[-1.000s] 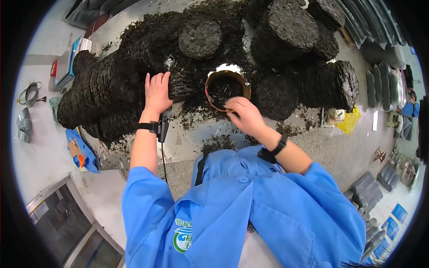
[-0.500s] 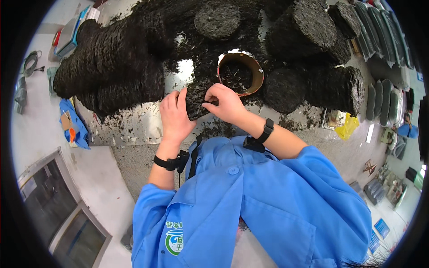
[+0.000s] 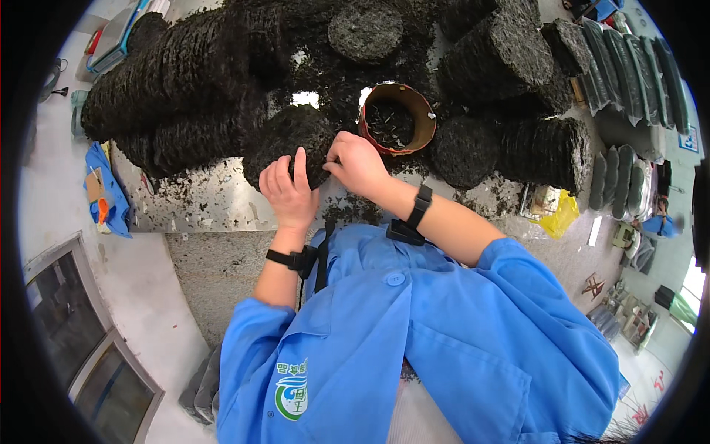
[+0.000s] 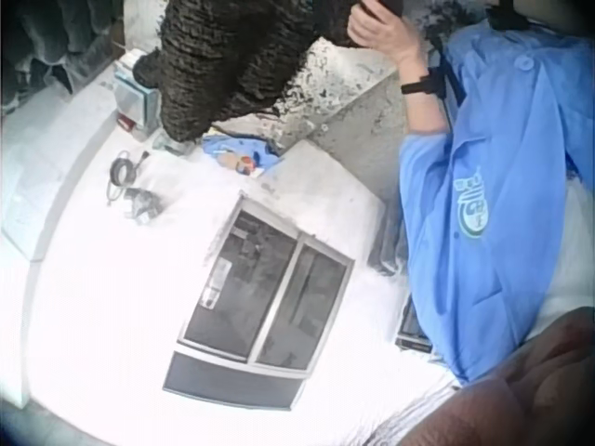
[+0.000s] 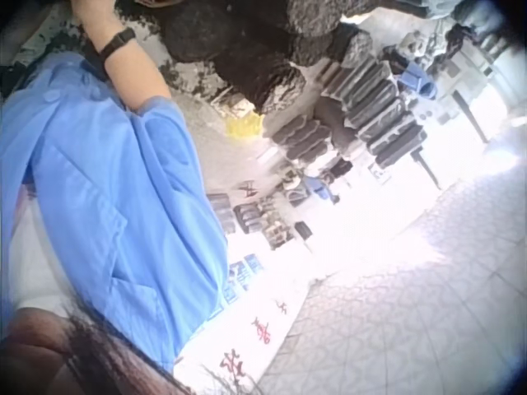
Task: Inspecting and organizing compressed tea cakes on a table.
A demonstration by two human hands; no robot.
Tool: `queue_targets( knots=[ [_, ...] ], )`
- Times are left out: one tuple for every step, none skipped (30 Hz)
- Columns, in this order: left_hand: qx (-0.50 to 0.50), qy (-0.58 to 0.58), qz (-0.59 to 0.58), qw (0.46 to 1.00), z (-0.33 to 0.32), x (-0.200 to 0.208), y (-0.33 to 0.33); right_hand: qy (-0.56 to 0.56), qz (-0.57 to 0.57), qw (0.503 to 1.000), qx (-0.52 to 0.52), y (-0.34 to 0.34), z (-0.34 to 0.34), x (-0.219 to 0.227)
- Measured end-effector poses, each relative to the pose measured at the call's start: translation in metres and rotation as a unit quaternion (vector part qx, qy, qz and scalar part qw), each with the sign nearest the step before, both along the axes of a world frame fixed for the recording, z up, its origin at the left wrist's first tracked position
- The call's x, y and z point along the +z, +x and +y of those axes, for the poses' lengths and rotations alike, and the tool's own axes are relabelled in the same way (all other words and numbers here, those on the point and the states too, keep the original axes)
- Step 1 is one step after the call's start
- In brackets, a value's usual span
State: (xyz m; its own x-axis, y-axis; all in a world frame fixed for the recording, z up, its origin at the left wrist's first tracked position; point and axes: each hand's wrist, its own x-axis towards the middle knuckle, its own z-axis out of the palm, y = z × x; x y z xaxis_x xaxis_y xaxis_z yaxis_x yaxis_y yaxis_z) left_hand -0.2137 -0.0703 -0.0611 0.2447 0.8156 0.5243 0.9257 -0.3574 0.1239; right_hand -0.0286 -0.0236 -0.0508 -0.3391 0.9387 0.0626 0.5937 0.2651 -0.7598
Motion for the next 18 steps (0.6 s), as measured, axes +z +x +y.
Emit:
queue_targets(
  knots=[
    [-0.006,-0.016,0.007,1.0,-0.003,-0.011,-0.001,-0.016,-0.014,1.0,-0.002,-0.001,0.001,-0.011],
    [-0.008,-0.035,0.007,0.999,-0.007,-0.022,0.001,-0.005,-0.043,0.999,0.018,0.0,0.002,-0.021],
    [-0.021,-0.054,0.032,0.998,-0.011,-0.033,0.005,-0.005,-0.083,0.996,0.035,0.001,-0.001,-0.031],
    [-0.031,-0.068,0.054,0.996,-0.017,-0.044,0.011,0.005,-0.076,0.996,0.042,0.004,-0.006,-0.038],
    [-0.046,-0.043,0.069,0.996,-0.024,-0.053,0.017,-0.033,-0.115,0.992,0.045,0.009,-0.014,-0.043],
    [-0.066,-0.098,0.059,0.991,-0.031,-0.059,0.02,-0.105,-0.18,0.977,0.051,0.016,-0.021,-0.045],
    [-0.073,-0.208,0.022,0.975,-0.035,-0.064,0.021,-0.106,-0.136,0.983,0.055,0.027,-0.031,-0.043],
    [-0.096,-0.294,-0.019,0.951,-0.038,-0.067,0.021,-0.088,-0.123,0.987,0.06,0.038,-0.037,-0.039],
    [-0.085,-0.28,-0.021,0.956,-0.04,-0.068,0.018,-0.073,-0.105,0.991,0.043,0.051,-0.041,-0.033],
    [-0.059,-0.277,-0.016,0.959,-0.039,-0.067,0.014,-0.059,-0.086,0.994,0.025,0.063,-0.042,-0.026],
    [-0.031,-0.261,-0.015,0.965,-0.037,-0.065,0.008,-0.029,-0.073,0.997,0.008,0.076,-0.038,-0.019],
    [-0.033,-0.27,-0.009,0.962,-0.033,-0.062,0.003,0.0,-0.06,0.998,-0.01,0.09,-0.033,-0.013],
    [-0.003,-0.279,0.023,0.96,-0.029,-0.06,0.0,0.077,-0.106,0.991,-0.023,0.103,-0.029,-0.009],
    [0.024,-0.285,0.065,0.956,-0.026,-0.058,-0.001,0.158,-0.147,0.976,-0.034,0.114,-0.024,-0.006],
    [0.025,-0.308,0.096,0.946,-0.022,-0.057,0.0,0.153,-0.186,0.97,-0.043,0.121,-0.019,-0.007],
    [0.026,-0.299,0.098,0.949,-0.019,-0.056,0.003,0.136,-0.196,0.97,-0.049,0.125,-0.014,-0.01],
    [0.027,-0.32,0.076,0.944,-0.017,-0.056,0.009,0.089,-0.227,0.97,0.002,0.129,-0.007,-0.015],
    [0.022,-0.34,0.047,0.939,-0.016,-0.056,0.015,0.013,-0.279,0.959,0.054,0.132,-0.005,-0.019]
  ],
)
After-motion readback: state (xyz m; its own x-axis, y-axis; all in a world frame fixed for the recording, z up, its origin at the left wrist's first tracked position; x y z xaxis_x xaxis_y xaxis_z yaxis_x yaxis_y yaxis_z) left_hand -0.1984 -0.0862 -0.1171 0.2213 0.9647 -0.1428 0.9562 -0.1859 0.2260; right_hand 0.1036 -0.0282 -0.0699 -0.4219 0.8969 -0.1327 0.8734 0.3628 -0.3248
